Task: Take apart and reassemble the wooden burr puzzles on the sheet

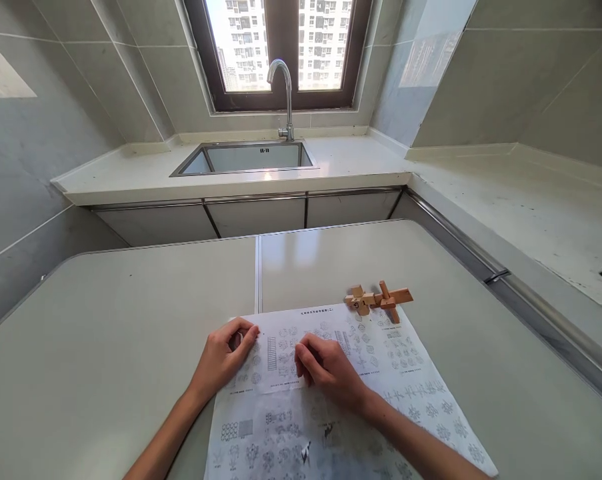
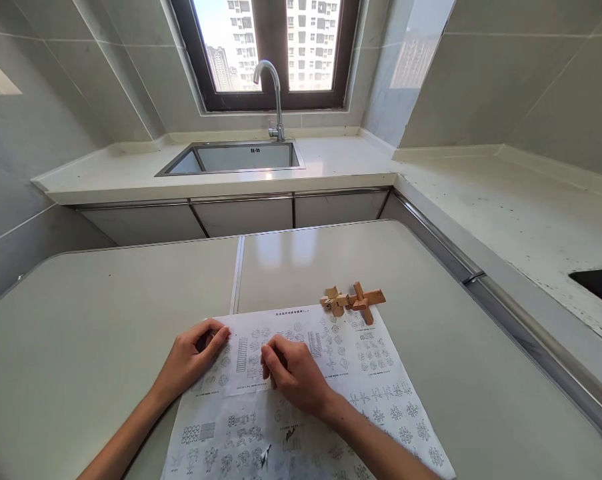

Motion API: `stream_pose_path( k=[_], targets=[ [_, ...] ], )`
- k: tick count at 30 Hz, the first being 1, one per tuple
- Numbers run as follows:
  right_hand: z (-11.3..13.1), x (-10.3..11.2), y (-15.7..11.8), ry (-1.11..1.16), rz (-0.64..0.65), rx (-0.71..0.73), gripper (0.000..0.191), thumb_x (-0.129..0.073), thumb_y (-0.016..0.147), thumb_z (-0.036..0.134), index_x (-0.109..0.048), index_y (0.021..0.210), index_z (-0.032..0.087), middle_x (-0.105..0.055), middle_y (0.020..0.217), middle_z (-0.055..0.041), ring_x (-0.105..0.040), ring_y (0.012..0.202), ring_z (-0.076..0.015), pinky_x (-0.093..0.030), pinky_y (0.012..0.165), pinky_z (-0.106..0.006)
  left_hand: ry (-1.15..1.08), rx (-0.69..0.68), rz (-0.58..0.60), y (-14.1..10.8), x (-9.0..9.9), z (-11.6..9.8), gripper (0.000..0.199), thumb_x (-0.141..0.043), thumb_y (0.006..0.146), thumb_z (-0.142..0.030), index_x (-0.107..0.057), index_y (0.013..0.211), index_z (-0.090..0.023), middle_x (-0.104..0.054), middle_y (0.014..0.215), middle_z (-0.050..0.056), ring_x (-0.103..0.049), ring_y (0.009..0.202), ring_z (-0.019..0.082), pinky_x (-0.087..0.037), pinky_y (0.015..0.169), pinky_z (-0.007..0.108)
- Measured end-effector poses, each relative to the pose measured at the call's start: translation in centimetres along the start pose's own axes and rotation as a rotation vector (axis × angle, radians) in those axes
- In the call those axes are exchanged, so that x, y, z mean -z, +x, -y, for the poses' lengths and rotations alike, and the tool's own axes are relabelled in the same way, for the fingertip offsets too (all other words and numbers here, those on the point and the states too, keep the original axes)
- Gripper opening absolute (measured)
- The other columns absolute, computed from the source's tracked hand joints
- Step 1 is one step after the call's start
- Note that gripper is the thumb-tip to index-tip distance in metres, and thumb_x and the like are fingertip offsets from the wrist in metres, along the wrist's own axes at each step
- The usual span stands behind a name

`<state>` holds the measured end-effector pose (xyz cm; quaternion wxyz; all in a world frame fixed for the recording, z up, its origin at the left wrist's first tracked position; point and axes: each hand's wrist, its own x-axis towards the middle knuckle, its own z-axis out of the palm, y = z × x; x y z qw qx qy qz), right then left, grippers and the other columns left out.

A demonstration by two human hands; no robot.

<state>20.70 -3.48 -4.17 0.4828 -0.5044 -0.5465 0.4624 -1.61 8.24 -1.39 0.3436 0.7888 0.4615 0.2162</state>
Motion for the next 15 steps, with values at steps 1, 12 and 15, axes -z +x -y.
stream_pose_path(
  k=[1,12,15],
  targets=[
    [0.01,-0.01,0.02,0.000,0.000,0.000,0.046,-0.046,0.110,0.053,-0.055,0.077,0.022,-0.063,0.068,0.0000,-0.054,0.051,-0.0124,-0.044,0.053,-0.026,0.003,0.002,-0.001,-0.01,0.00,-0.01,0.044,-0.056,0.099,-0.059,-0.071,0.085,-0.021,-0.063,0.072,0.000,-0.048,0.063,0.016,-0.039,0.060,0.027],
    [0.14,-0.12,0.27,-0.006,-0.013,-0.001,0.046,-0.046,0.110,0.053,-0.055,0.077,0.022,-0.064,0.067,0.0002,-0.055,0.050,-0.0119,-0.044,0.053,-0.025,0.035,-0.010,-0.007,0.21,0.06,-0.07,0.044,-0.055,0.099,-0.059,-0.072,0.084,-0.021,-0.064,0.071,-0.001,-0.048,0.061,0.015,-0.039,0.058,0.027],
    [0.15,-0.08,0.31,-0.012,-0.009,0.001,0.046,-0.046,0.110,0.052,-0.055,0.076,0.022,-0.063,0.066,0.0006,-0.053,0.049,-0.0117,-0.044,0.053,-0.025,0.032,-0.008,0.002,0.19,0.03,0.19,0.044,-0.055,0.099,-0.060,-0.071,0.085,-0.022,-0.064,0.072,-0.001,-0.048,0.061,0.015,-0.038,0.059,0.027]
  ],
)
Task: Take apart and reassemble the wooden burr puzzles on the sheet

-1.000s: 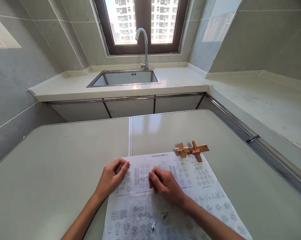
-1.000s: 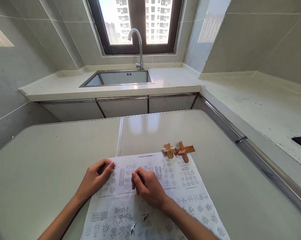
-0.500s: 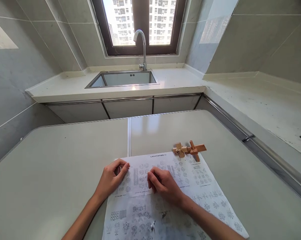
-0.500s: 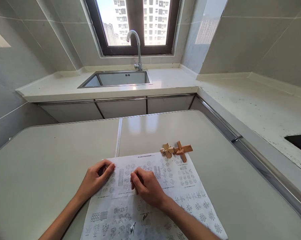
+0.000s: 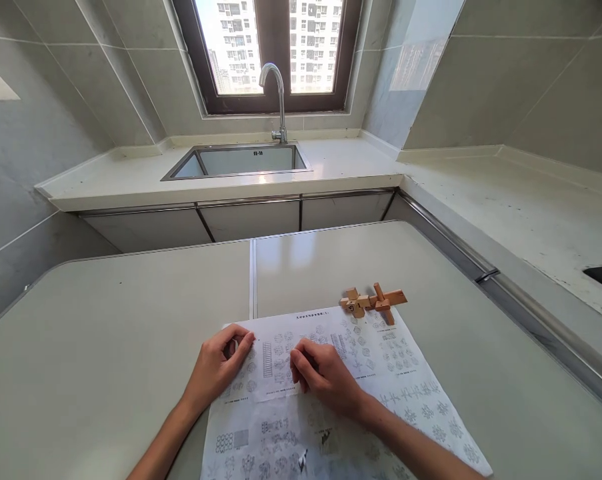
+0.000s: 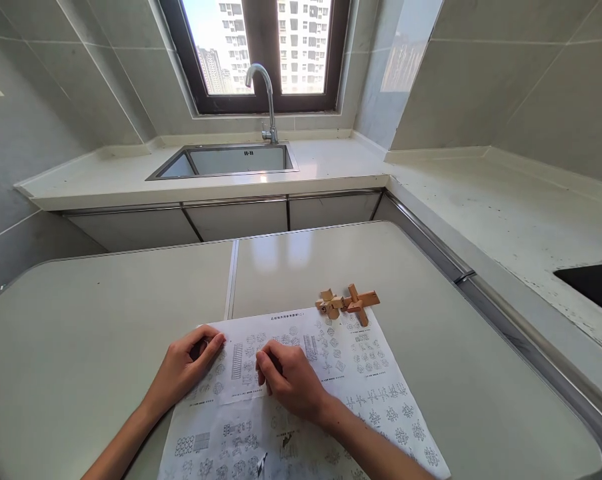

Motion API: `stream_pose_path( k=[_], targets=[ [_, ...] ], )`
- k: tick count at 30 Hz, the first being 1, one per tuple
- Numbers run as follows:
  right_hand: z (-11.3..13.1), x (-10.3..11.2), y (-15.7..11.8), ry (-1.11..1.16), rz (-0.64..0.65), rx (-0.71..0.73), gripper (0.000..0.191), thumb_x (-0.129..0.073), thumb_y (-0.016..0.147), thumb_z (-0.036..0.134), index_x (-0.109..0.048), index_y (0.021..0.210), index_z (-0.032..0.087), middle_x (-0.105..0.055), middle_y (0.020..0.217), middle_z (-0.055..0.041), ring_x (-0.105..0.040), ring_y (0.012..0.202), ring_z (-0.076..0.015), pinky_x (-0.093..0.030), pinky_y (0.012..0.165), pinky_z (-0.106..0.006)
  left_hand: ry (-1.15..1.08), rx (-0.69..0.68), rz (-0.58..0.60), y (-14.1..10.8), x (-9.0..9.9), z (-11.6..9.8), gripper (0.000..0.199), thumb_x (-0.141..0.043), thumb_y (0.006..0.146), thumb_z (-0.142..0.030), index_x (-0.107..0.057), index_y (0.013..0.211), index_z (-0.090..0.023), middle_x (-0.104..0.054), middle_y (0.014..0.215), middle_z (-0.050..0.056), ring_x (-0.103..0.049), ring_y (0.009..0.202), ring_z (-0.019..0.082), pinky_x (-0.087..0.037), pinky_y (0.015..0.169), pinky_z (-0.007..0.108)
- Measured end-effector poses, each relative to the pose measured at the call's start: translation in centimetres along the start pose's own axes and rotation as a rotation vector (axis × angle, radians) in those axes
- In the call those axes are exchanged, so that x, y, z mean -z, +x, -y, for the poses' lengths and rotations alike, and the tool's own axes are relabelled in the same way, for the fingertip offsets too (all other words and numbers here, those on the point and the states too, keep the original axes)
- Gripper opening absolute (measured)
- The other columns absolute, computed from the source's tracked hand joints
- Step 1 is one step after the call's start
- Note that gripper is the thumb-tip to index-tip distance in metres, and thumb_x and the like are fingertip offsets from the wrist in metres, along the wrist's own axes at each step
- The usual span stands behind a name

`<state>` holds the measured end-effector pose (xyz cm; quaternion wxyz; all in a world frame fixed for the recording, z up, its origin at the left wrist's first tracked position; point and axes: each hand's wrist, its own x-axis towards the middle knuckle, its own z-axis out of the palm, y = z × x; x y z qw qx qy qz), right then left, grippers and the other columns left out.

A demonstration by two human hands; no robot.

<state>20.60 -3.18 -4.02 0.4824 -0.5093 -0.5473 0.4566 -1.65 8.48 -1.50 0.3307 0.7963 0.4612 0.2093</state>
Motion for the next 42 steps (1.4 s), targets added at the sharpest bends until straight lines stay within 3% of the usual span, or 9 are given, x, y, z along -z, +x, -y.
stream_pose_path(
  k=[17,29,42],
  targets=[
    [-0.12,-0.12,0.17,-0.016,0.010,0.002,0.045,-0.045,0.111,0.050,-0.055,0.077,0.022,-0.063,0.066,0.0006,-0.053,0.051,-0.0124,-0.044,0.056,-0.026,0.008,0.013,0.019,-0.03,0.09,0.02,0.046,-0.054,0.098,-0.063,-0.069,0.083,-0.022,-0.058,0.069,-0.001,-0.047,0.061,0.017,-0.038,0.059,0.027],
    [0.25,0.03,0.24,-0.036,0.013,0.002,0.051,-0.043,0.109,0.059,-0.056,0.076,0.022,-0.063,0.066,0.0001,-0.053,0.052,-0.0128,-0.045,0.057,-0.027,0.014,-0.011,0.008,0.08,0.10,-0.13,0.047,-0.054,0.098,-0.063,-0.069,0.083,-0.022,-0.059,0.067,-0.001,-0.047,0.059,0.016,-0.039,0.057,0.027],
    [-0.20,-0.25,0.23,-0.041,-0.001,0.016,0.048,-0.045,0.111,0.053,-0.056,0.076,0.022,-0.064,0.067,0.0003,-0.052,0.051,-0.0120,-0.045,0.057,-0.026,0.017,-0.010,0.010,0.02,0.12,0.08,0.046,-0.054,0.099,-0.063,-0.070,0.085,-0.022,-0.058,0.069,-0.001,-0.046,0.060,0.016,-0.038,0.057,0.027]
  ],
)
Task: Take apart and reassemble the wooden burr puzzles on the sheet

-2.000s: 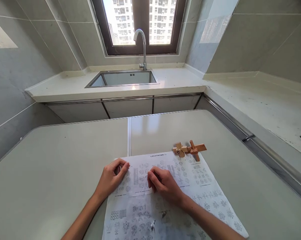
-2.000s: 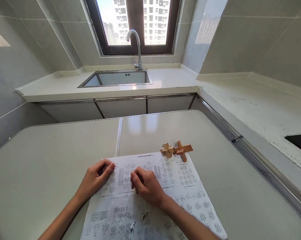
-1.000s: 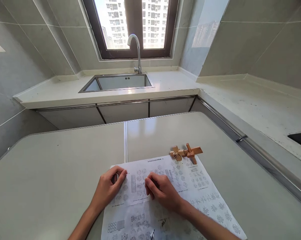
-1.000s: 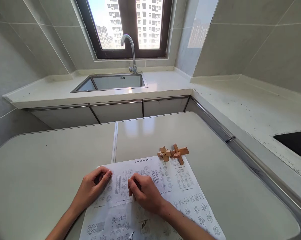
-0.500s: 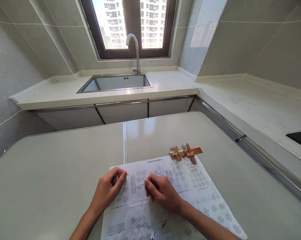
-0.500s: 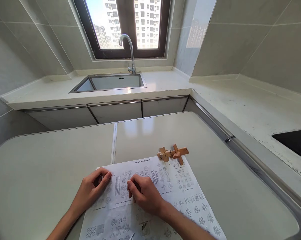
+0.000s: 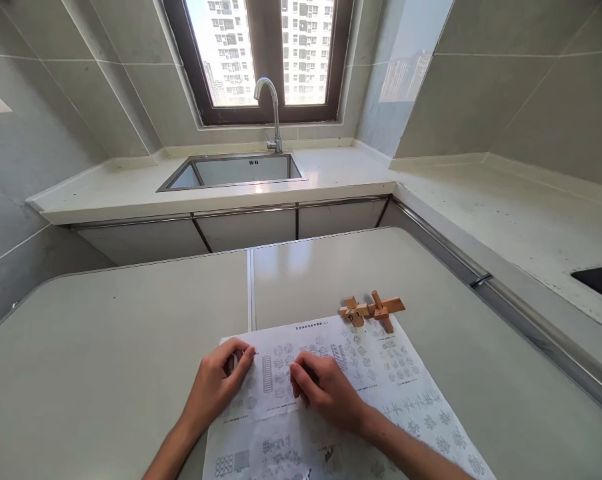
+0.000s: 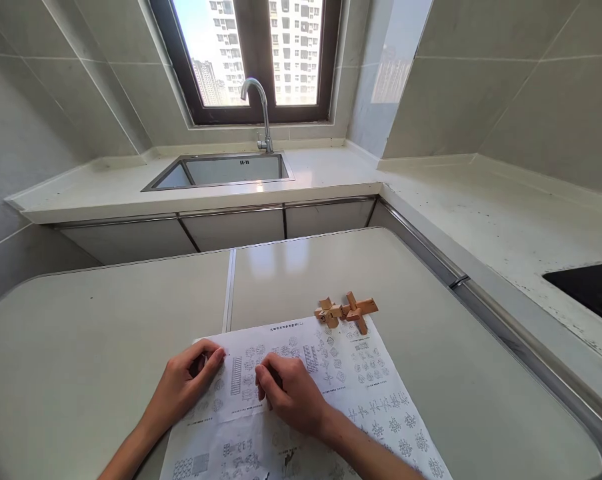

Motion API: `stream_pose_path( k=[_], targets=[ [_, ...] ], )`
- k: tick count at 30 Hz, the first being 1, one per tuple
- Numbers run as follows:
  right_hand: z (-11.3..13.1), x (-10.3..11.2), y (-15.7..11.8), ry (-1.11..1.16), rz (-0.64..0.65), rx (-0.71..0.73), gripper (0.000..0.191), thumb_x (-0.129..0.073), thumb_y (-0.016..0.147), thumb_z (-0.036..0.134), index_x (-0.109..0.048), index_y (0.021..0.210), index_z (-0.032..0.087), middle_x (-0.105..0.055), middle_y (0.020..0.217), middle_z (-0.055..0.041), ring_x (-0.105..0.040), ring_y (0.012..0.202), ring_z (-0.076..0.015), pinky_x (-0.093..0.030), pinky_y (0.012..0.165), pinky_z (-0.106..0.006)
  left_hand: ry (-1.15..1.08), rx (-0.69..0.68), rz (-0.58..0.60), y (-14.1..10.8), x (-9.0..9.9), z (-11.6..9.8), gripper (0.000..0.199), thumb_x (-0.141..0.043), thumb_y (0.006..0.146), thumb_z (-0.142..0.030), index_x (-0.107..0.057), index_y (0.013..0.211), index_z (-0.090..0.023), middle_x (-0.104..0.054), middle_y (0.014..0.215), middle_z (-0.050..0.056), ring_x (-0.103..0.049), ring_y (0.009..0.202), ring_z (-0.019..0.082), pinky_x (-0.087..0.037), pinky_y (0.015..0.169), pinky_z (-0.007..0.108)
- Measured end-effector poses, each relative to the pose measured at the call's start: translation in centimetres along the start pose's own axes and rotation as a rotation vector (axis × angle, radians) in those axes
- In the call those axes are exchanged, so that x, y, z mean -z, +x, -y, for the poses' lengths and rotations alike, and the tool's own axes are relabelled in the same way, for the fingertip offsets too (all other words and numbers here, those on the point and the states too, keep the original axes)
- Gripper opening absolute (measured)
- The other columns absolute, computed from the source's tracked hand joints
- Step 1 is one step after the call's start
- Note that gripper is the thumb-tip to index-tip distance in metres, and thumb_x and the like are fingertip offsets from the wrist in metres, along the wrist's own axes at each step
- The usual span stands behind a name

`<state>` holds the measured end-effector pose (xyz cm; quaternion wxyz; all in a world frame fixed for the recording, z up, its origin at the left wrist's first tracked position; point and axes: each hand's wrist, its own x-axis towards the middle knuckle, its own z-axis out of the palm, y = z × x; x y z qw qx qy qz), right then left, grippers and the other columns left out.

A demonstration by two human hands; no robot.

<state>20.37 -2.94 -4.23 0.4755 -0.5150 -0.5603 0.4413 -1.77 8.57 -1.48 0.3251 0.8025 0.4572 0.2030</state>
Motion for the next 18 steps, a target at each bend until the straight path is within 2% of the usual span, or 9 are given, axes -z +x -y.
stream_pose_path(
  k=[11,18],
  targets=[
    [0.44,-0.03,0.07,0.005,0.003,-0.009,0.051,-0.045,0.109,0.058,-0.054,0.074,0.023,-0.060,0.059,0.0020,-0.052,0.049,-0.0123,-0.044,0.056,-0.026,0.005,0.000,-0.009,0.04,0.18,-0.37,0.046,-0.054,0.098,-0.063,-0.071,0.084,-0.022,-0.058,0.067,-0.001,-0.047,0.059,0.016,-0.038,0.056,0.027],
    [0.07,-0.15,0.08,0.002,0.004,-0.015,0.052,-0.044,0.109,0.060,-0.054,0.073,0.023,-0.062,0.061,0.0009,-0.052,0.049,-0.0125,-0.044,0.055,-0.026,0.005,-0.002,0.000,-0.08,0.00,0.27,0.047,-0.053,0.099,-0.064,-0.070,0.085,-0.022,-0.058,0.069,0.000,-0.047,0.061,0.017,-0.039,0.057,0.027]
  ],
)
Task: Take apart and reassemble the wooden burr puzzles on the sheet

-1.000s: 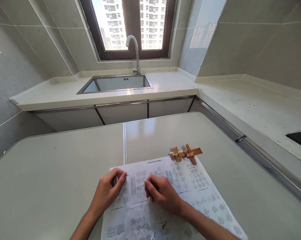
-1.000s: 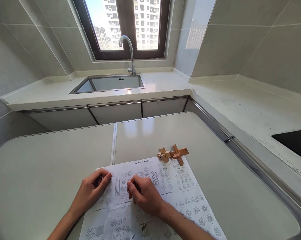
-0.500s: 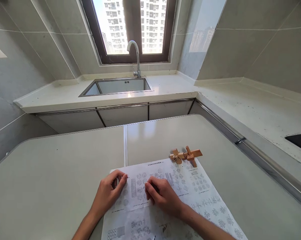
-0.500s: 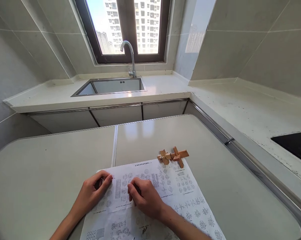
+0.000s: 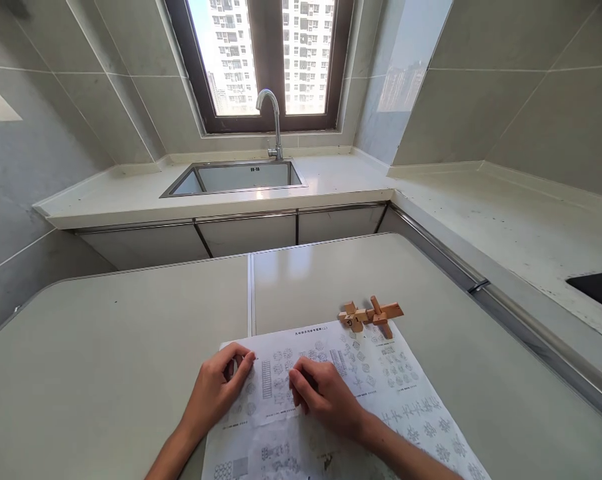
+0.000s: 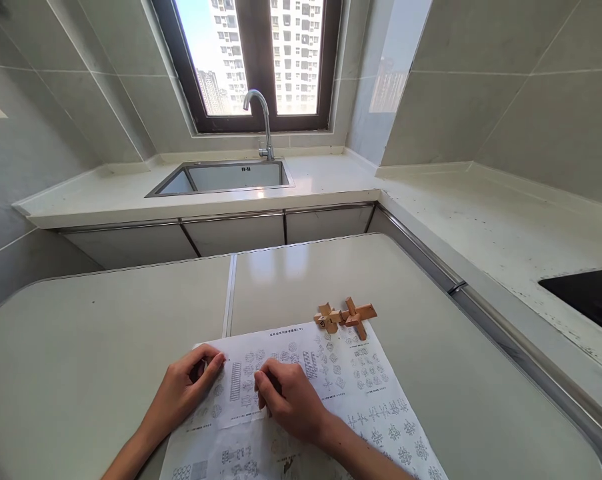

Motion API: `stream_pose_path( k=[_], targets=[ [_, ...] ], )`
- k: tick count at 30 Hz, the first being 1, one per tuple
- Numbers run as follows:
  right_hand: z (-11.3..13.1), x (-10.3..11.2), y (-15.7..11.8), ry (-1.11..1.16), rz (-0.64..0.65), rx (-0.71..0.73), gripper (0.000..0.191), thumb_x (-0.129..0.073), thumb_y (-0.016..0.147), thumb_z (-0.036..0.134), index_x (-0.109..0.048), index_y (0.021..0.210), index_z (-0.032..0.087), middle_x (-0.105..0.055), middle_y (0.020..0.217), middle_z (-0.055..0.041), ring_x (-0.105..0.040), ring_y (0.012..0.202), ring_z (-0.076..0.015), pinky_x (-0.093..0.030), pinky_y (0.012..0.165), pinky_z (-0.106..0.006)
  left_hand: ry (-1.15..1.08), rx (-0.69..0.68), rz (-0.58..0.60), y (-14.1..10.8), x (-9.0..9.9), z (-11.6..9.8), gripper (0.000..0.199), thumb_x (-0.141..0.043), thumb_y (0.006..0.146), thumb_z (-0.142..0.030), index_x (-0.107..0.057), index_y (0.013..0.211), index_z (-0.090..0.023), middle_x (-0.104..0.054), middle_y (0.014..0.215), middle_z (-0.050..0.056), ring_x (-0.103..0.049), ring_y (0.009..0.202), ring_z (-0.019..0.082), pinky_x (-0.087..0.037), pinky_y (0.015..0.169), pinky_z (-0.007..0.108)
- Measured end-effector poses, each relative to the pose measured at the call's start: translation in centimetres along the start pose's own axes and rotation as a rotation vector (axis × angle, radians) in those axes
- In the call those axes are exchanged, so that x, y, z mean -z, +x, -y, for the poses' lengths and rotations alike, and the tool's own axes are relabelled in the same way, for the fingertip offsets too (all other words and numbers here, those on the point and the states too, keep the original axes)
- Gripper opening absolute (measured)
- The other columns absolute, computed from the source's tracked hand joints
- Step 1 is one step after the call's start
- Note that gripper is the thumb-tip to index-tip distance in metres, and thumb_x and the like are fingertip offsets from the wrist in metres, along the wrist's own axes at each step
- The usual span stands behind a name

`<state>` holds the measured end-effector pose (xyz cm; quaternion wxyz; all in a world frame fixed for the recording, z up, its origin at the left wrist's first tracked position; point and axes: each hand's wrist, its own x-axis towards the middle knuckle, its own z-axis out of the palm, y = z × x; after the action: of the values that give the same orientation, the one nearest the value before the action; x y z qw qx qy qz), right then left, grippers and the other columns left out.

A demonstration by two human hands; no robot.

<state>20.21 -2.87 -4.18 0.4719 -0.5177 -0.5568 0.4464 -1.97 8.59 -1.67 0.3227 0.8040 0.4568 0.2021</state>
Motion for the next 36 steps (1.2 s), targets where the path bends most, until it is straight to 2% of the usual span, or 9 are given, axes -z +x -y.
stream_pose_path(
  k=[18,36],
  targets=[
    [0.33,0.00,0.08,-0.001,-0.009,0.008,0.051,-0.046,0.109,0.058,-0.055,0.073,0.022,-0.061,0.059,0.0015,-0.051,0.047,-0.0118,-0.044,0.054,-0.025,0.005,-0.018,-0.015,0.07,0.18,-0.48,0.048,-0.052,0.099,-0.064,-0.069,0.082,-0.023,-0.059,0.068,0.000,-0.048,0.059,0.017,-0.040,0.056,0.026],
    [0.09,0.01,-0.09,-0.027,0.012,0.026,0.042,-0.048,0.109,0.043,-0.054,0.073,0.022,-0.062,0.062,0.0013,-0.051,0.051,-0.0128,-0.044,0.060,-0.027,-0.007,0.007,0.009,0.12,0.10,-0.24,0.048,-0.052,0.100,-0.064,-0.070,0.085,-0.022,-0.060,0.071,0.000,-0.048,0.061,0.017,-0.039,0.058,0.027]
  ],
)
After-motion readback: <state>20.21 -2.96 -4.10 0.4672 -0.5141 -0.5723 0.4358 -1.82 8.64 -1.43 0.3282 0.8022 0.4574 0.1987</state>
